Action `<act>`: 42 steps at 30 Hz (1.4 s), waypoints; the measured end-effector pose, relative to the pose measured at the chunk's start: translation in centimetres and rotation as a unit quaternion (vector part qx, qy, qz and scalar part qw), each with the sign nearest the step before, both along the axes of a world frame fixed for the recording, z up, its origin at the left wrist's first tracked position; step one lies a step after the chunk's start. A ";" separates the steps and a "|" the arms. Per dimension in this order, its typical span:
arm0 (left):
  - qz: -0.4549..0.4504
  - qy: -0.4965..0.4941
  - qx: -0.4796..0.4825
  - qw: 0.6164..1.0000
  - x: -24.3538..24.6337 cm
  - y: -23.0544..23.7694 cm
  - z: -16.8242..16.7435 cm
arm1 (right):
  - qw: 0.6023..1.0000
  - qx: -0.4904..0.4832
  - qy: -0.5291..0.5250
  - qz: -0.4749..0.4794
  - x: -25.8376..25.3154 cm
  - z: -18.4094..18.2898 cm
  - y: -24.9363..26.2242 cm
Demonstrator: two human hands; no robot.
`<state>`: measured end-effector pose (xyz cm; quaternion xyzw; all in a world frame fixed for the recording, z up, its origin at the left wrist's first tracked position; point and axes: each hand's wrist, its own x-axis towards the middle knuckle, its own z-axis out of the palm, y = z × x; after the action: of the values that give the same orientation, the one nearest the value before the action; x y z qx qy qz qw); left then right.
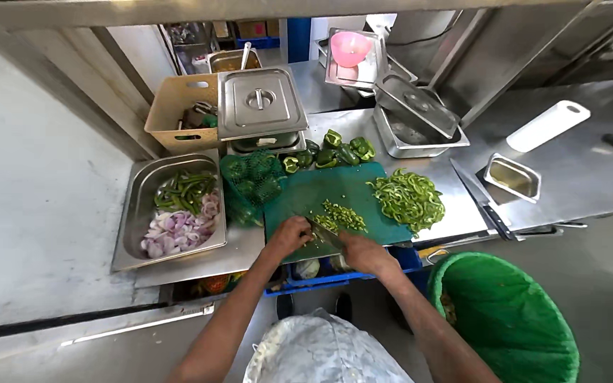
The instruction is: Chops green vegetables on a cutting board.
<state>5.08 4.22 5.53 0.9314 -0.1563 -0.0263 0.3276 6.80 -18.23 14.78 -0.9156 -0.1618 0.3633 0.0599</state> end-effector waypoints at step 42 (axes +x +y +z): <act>0.149 -0.056 -0.034 0.987 -4.8 -0.2 -2.0 | 1.000 0.008 0.006 -0.003 -1.5 -4.5 4.0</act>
<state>0.28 3.98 3.50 0.9325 -0.0351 0.0807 0.3503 5.27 -14.21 10.29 -0.9135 -0.1613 0.3670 0.0695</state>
